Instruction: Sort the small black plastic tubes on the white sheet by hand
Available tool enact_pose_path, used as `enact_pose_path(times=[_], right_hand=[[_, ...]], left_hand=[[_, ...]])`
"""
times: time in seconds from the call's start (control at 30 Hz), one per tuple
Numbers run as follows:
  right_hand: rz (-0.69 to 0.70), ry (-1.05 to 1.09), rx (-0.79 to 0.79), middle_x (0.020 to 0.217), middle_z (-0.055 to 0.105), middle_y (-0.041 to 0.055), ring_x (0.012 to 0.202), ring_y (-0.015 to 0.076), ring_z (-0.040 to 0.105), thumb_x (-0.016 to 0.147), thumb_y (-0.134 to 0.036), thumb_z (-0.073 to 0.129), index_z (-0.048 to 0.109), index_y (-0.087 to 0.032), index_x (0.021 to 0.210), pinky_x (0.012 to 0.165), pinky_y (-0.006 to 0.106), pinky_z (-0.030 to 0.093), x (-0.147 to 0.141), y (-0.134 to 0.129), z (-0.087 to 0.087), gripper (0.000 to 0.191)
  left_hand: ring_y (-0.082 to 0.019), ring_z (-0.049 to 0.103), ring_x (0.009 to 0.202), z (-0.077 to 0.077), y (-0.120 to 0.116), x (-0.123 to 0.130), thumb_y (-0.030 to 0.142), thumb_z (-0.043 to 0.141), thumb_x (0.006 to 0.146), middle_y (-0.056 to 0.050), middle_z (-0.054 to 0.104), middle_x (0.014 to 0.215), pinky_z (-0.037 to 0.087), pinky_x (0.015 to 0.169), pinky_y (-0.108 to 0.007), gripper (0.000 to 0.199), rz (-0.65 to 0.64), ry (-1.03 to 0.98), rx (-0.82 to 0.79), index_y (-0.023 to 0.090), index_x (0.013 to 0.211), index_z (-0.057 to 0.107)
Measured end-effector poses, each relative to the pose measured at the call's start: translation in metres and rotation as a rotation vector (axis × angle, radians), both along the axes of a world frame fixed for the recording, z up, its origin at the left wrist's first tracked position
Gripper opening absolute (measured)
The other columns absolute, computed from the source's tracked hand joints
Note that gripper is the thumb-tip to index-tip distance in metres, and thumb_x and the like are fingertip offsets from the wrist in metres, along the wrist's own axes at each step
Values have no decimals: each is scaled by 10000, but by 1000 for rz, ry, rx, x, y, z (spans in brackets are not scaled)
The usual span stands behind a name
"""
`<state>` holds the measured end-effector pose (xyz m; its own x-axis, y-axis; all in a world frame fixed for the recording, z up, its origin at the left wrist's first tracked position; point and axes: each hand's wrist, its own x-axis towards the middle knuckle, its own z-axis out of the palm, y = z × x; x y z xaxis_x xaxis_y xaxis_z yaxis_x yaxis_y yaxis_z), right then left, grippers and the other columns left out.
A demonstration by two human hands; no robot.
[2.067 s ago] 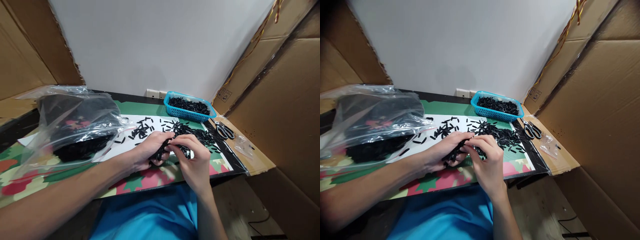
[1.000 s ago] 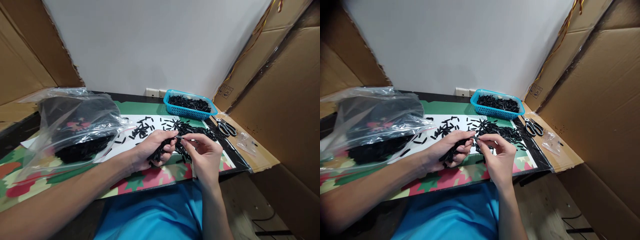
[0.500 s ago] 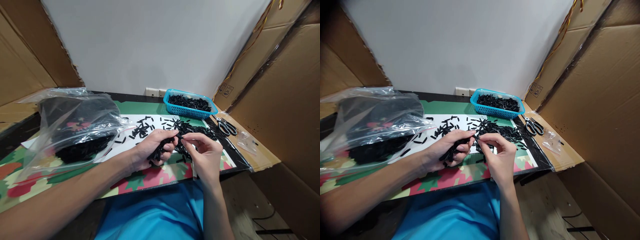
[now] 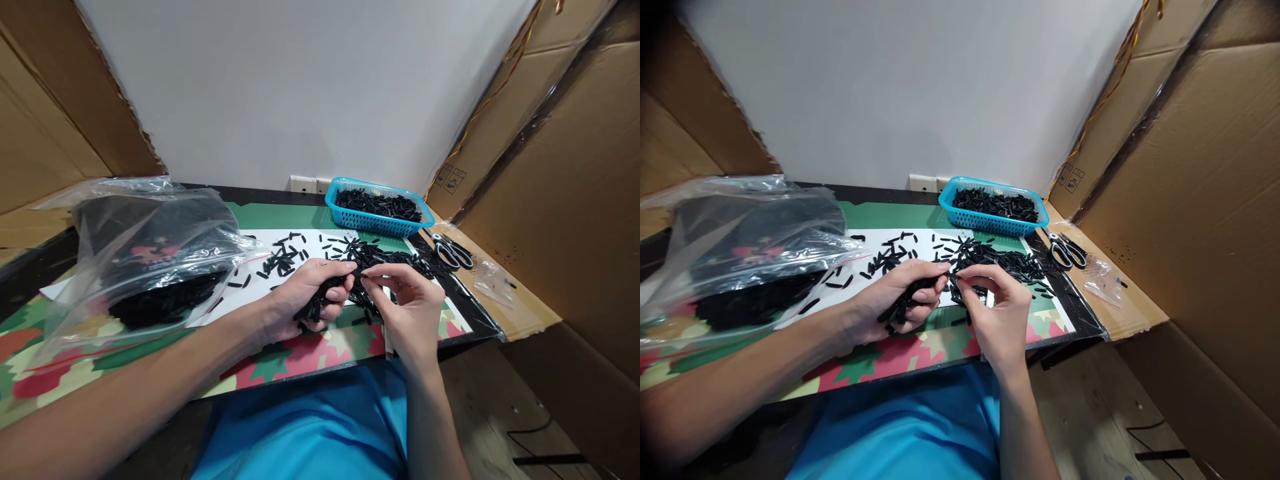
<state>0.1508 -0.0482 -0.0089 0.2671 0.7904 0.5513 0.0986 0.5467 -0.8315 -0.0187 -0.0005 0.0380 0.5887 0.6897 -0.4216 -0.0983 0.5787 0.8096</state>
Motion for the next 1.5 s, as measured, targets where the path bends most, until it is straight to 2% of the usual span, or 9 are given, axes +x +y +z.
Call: enact_pose_path(times=[0.43, 0.83, 1.5], right_hand=[[49, 1, -89, 927, 818, 36, 845, 188, 779, 895, -213, 822, 816, -217, 955, 791, 298, 663, 2, 1, -4, 61], [69, -49, -124, 872, 833, 21, 797, 183, 782, 883, -199, 828, 845, -226, 910, 746, 281, 643, 5, -3, 0, 42], [-28, -78, -47, 934, 820, 33, 857, 203, 782, 899, -177, 802, 820, -233, 970, 820, 326, 664, -1, -10, 4, 92]], left_hand=[[-43, 328, 393, -1, 1, -1, 451, 805, 856, 94, 374, 570, 199, 322, -119, 377, 15, 5, -11, 189, 744, 557], [-39, 331, 399, -3, 1, -2, 431, 807, 866, 89, 390, 574, 212, 322, -112, 379, 5, -25, 36, 180, 726, 558], [-45, 335, 398, -2, 1, -1, 409, 763, 897, 79, 389, 570, 221, 315, -115, 344, -5, -40, 29, 176, 723, 580]])
